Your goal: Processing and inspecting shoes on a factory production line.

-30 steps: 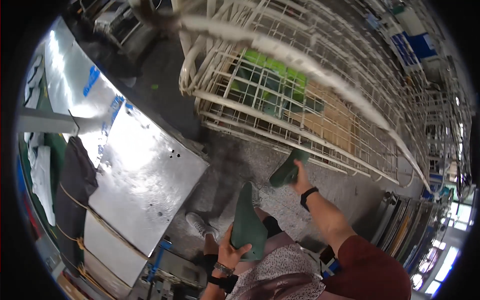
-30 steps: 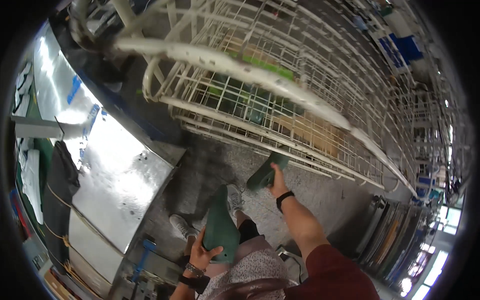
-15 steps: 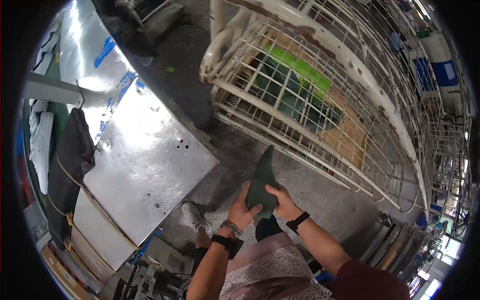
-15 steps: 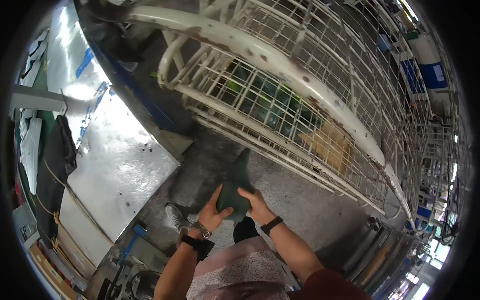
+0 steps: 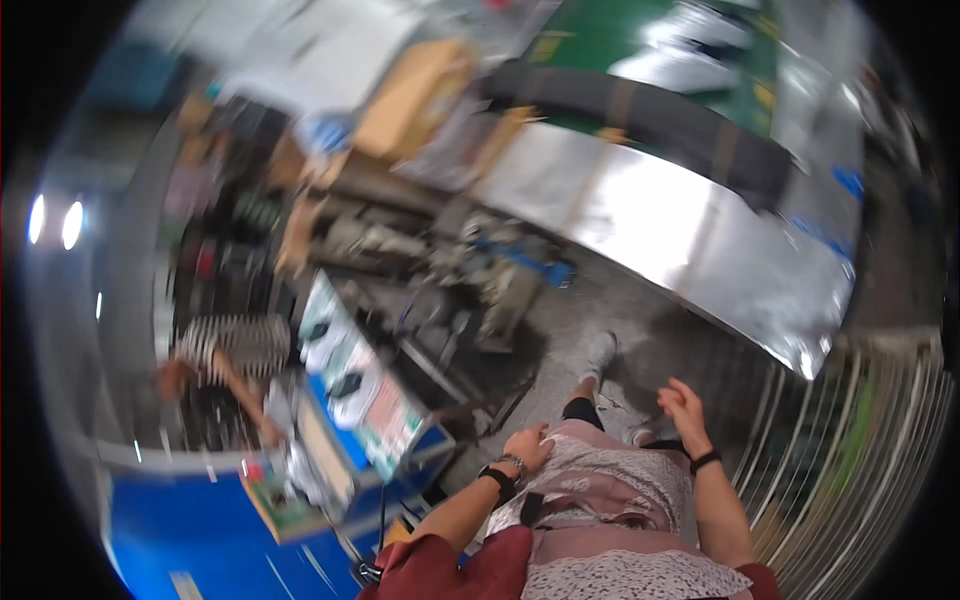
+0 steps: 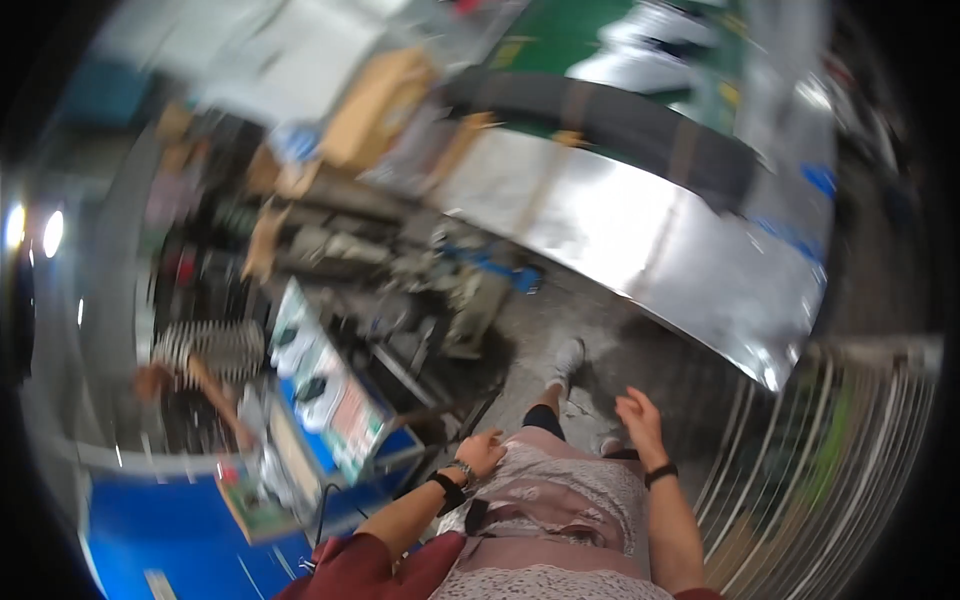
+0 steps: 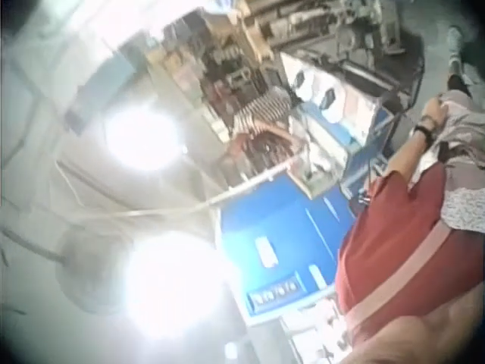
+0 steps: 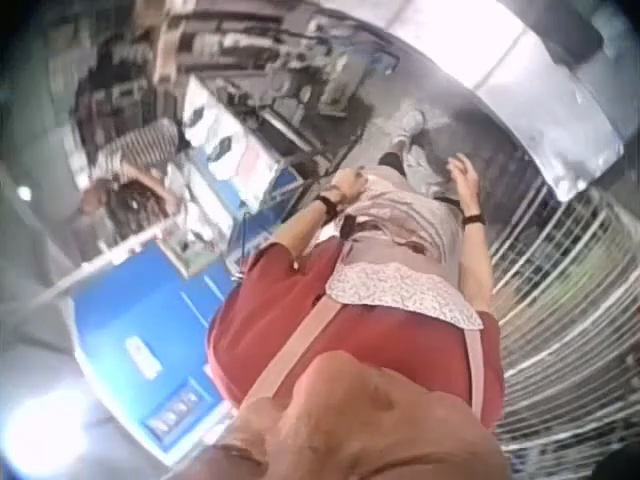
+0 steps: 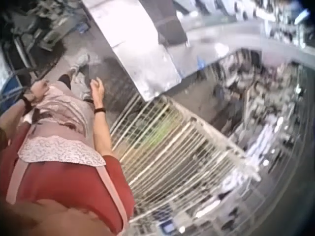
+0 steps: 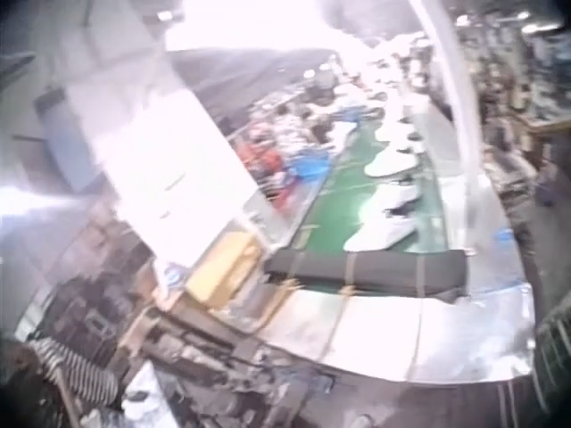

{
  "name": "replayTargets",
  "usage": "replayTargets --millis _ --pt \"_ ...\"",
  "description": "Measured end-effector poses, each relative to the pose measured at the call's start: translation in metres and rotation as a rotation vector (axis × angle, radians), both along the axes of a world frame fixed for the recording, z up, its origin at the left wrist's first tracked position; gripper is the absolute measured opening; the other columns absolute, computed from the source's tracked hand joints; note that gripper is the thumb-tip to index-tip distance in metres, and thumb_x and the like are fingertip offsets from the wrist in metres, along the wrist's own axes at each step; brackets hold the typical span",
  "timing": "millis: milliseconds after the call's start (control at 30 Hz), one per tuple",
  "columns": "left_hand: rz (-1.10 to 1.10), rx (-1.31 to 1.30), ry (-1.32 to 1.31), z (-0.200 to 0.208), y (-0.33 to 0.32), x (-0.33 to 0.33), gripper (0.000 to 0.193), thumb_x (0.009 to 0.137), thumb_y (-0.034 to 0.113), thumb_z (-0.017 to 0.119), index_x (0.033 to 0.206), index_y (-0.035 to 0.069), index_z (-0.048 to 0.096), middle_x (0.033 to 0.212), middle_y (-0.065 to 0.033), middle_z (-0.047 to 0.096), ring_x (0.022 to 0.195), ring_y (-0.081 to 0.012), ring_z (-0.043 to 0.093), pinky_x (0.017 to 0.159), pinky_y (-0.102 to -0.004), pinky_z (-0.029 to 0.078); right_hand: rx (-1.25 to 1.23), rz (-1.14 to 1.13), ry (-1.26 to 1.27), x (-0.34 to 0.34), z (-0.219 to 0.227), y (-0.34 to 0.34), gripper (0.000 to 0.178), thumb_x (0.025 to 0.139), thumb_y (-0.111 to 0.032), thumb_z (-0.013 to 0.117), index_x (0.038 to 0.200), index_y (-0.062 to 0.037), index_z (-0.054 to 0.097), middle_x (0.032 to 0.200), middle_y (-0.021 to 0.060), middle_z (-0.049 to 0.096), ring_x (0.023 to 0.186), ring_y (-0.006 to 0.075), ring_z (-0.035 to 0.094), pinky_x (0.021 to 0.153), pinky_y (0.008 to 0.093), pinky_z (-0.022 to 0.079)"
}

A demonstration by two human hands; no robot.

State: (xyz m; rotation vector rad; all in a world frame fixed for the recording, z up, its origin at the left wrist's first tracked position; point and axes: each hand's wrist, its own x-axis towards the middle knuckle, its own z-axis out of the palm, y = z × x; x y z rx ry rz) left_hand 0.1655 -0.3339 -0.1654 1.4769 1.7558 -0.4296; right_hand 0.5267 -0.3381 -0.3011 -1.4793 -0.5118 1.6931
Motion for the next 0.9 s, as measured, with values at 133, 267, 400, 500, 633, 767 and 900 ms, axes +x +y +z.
replayTargets --millis 133,267,400,500,633,767,900 --pt "0.274 0.075 -0.047 0.038 -0.032 -0.064 0.064 0.089 0.04 0.067 0.145 0.01 0.056 0.128 -0.0193 0.071 0.118 -0.0406 0.067 0.103 -0.0478 0.053 -0.169 0.231 -0.094 -0.018 0.021 -0.015 0.054 0.096 -0.018 0.073 0.142 0.0018 0.054 0.111 0.0098 0.074 0.089 0.0143 0.07 0.071 0.0256 0.054" --pt "0.383 0.219 0.116 0.053 -0.056 -0.165 0.073 0.082 0.043 0.079 0.142 0.009 0.056 0.125 -0.0225 0.071 0.116 -0.0405 0.067 0.098 -0.0495 0.055 -0.267 0.339 -0.291 -0.003 0.042 -0.034 0.051 0.091 -0.01 0.073 0.136 0.0049 0.055 0.098 0.0103 0.072 0.076 0.0158 0.069 0.065 0.029 0.055" --pt "0.638 0.495 0.23 0.077 -0.044 -0.311 0.089 0.07 0.031 0.092 0.142 0.001 0.048 0.131 -0.0258 0.061 0.121 -0.0423 0.059 0.105 -0.049 0.049 -0.353 0.394 -0.457 -0.006 0.077 -0.017 0.046 0.089 -0.006 0.069 0.132 0.0058 0.056 0.095 0.0115 0.071 0.073 0.0169 0.068 0.059 0.0288 0.052" --pt "0.661 0.751 0.405 0.102 0.0 -0.435 0.107 0.069 0.027 0.092 0.152 -0.006 0.033 0.139 -0.0322 0.051 0.126 -0.0477 0.05 0.109 -0.0503 0.044 -0.305 0.427 -0.537 -0.058 0.104 0.029 0.044 0.09 -0.005 0.067 0.13 0.0074 0.056 0.091 0.0105 0.069 0.069 0.0166 0.065 0.054 0.0281 0.048" --pt "0.473 0.761 0.38 0.116 0.047 -0.565 0.116 0.06 0.023 0.096 0.155 0.002 0.035 0.149 -0.0282 0.047 0.14 -0.047 0.042 0.12 -0.0507 0.037 0.04 0.693 -0.623 -0.22 0.147 0.137 0.039 0.091 -0.011 0.072 0.125 0.0054 0.062 0.09 0.0057 0.068 0.069 0.0103 0.06 0.055 0.0282 0.046" --pt "0.361 0.683 0.011 0.1 0.065 -0.624 0.095 0.052 0.028 0.1 0.134 0.008 0.057 0.122 -0.0188 0.063 0.118 -0.0424 0.058 0.105 -0.0509 0.047 0.626 1.098 -0.46 -0.474 0.201 0.263 0.039 0.099 -0.006 0.068 0.136 0.0013 0.059 0.112 0.0075 0.074 0.102 0.0125 0.067 0.091 0.029 0.054" --pt "0.34 0.73 0.092 0.101 0.045 -0.613 0.078 0.055 0.03 0.097 0.119 0.006 0.059 0.116 -0.0168 0.063 0.112 -0.0384 0.06 0.097 -0.0501 0.048 1.246 1.294 -0.514 -0.73 0.252 0.34 0.071 0.088 -0.015 0.075 0.151 -0.0018 0.044 0.14 0.0214 0.06 0.13 0.0384 0.058 0.11 0.0426 0.046"
